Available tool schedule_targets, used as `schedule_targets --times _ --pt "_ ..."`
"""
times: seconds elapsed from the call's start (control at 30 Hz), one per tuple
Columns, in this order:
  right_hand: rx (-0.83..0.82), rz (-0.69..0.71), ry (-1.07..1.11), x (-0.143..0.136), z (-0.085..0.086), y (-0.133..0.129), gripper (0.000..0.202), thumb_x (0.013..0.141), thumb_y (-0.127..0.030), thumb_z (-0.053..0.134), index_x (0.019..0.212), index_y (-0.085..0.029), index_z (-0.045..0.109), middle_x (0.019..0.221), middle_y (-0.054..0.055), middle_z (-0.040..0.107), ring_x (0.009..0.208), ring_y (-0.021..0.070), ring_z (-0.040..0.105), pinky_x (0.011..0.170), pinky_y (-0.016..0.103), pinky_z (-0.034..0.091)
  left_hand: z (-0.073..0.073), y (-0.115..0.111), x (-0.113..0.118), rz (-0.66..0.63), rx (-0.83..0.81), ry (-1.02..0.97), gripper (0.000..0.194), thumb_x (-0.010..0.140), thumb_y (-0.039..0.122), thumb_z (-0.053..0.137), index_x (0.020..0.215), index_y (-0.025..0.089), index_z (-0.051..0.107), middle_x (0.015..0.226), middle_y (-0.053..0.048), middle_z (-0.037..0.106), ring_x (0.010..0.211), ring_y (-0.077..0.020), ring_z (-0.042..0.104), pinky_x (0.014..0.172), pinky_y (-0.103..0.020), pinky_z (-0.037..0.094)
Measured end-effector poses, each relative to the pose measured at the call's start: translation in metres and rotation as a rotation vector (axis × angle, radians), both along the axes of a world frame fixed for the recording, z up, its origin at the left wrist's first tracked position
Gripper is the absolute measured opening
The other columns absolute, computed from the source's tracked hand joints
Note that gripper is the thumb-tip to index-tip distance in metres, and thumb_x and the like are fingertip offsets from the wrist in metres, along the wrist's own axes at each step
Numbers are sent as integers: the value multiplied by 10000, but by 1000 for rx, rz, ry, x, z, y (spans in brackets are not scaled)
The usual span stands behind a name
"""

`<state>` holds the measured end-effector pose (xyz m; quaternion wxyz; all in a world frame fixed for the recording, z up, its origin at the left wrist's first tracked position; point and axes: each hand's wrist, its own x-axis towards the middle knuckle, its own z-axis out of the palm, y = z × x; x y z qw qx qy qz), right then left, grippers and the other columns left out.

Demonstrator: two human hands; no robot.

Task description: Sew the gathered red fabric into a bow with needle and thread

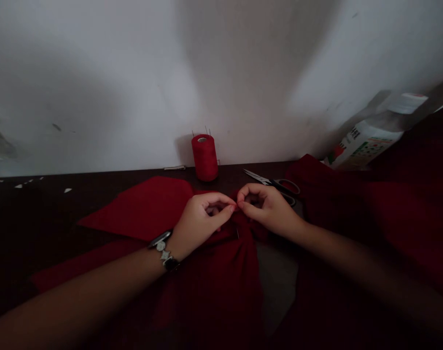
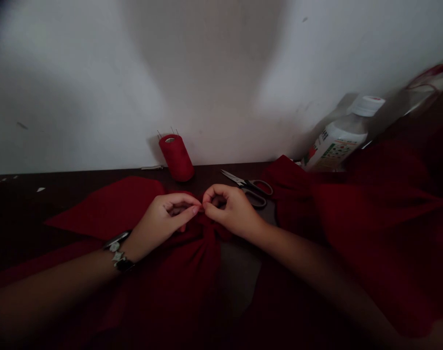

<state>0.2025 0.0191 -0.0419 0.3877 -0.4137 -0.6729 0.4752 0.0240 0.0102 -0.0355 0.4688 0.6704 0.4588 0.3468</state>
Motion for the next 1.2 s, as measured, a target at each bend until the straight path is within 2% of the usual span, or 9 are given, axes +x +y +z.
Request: schedule_targets --times 0.63,0.77,0.9,1.2 --pt "-16 42 3 1 -1 1 82 794 -240 570 770 -162 565 648 -23 535 542 73 459 478 198 369 1 1 -1 -14 -45 -33 147 775 220 610 783 88 675 544 35 547 419 -36 465 414 -132 350" --pt "-10 31 28 1 0 1 66 773 -225 579 762 -164 558 670 -24 544 536 66 467 485 196 387 1 2 0 -4 -76 -42 139 771 220 614 757 92 667 519 38 548 415 -41 484 412 -130 358" --pt "-1 24 20 0 1 0 67 740 -200 610 745 -159 557 645 -34 529 525 61 444 468 192 353 1 3 0 0 -86 -56 124 778 201 607 747 96 665 500 37 557 418 -47 500 416 -130 373" --pt "-24 14 29 1 -1 0 81 738 -216 634 730 -156 580 651 -25 546 546 69 461 483 197 358 2 1 0 -8 -67 -55 119 792 203 604 751 113 670 496 32 570 435 -65 525 442 -153 411"
